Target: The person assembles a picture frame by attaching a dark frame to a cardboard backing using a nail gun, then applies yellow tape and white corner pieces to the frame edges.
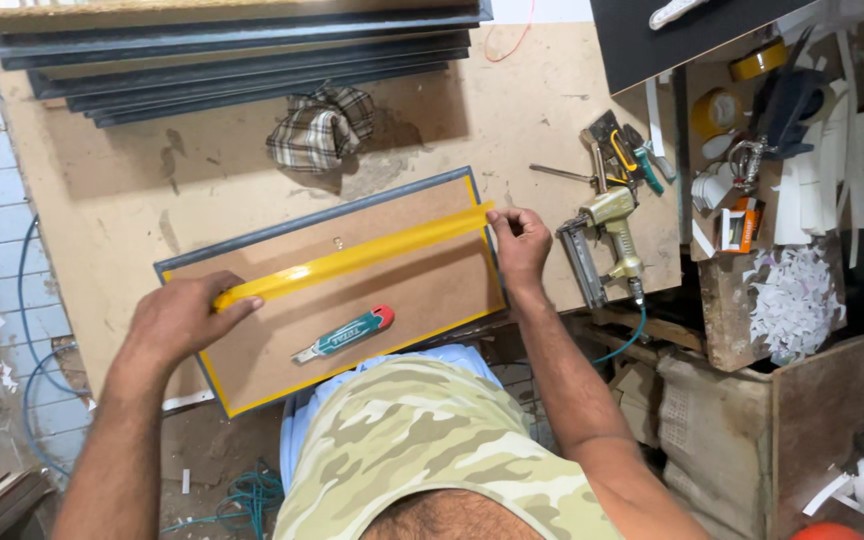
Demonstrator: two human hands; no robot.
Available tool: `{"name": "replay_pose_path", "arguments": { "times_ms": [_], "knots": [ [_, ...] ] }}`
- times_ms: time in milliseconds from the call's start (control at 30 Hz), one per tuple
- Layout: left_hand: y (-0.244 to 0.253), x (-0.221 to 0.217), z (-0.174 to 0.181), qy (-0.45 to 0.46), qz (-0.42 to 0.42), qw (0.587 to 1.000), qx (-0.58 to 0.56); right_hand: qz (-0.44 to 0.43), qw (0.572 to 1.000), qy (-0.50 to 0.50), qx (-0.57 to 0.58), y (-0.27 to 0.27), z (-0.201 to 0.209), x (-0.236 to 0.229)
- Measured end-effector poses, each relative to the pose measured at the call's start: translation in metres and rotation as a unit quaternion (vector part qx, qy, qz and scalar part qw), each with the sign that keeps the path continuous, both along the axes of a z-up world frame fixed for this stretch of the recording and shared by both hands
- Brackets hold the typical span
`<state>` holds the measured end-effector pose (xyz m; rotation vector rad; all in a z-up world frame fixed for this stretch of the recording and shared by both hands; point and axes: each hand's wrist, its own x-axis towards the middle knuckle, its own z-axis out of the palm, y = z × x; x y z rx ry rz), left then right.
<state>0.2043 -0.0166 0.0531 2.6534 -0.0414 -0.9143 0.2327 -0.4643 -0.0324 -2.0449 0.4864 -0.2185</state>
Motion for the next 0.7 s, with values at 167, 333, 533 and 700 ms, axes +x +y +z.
{"name": "replay_pose_path", "arguments": {
  "times_ms": [167,333,533,700],
  "knots": [
    [0.004,0.026,-0.036,-0.023,0.022,0.998,0.051,0.034,0.999,-0.008,0.004,-0.004,-0.045,0.026],
    [0.0,0.054,-0.06,0.025,0.049,0.995,0.081,0.058,0.997,-0.028,-0.044,0.006,-0.061,0.056],
    [-0.008,0.067,-0.069,0.059,0.076,0.99,0.104,0.064,0.995,0.024,-0.073,0.008,-0.058,0.071],
    [-0.014,0.073,-0.072,0.082,0.069,0.986,0.127,0.069,0.994,0.014,-0.085,0.009,-0.055,0.073]
  ]
}}
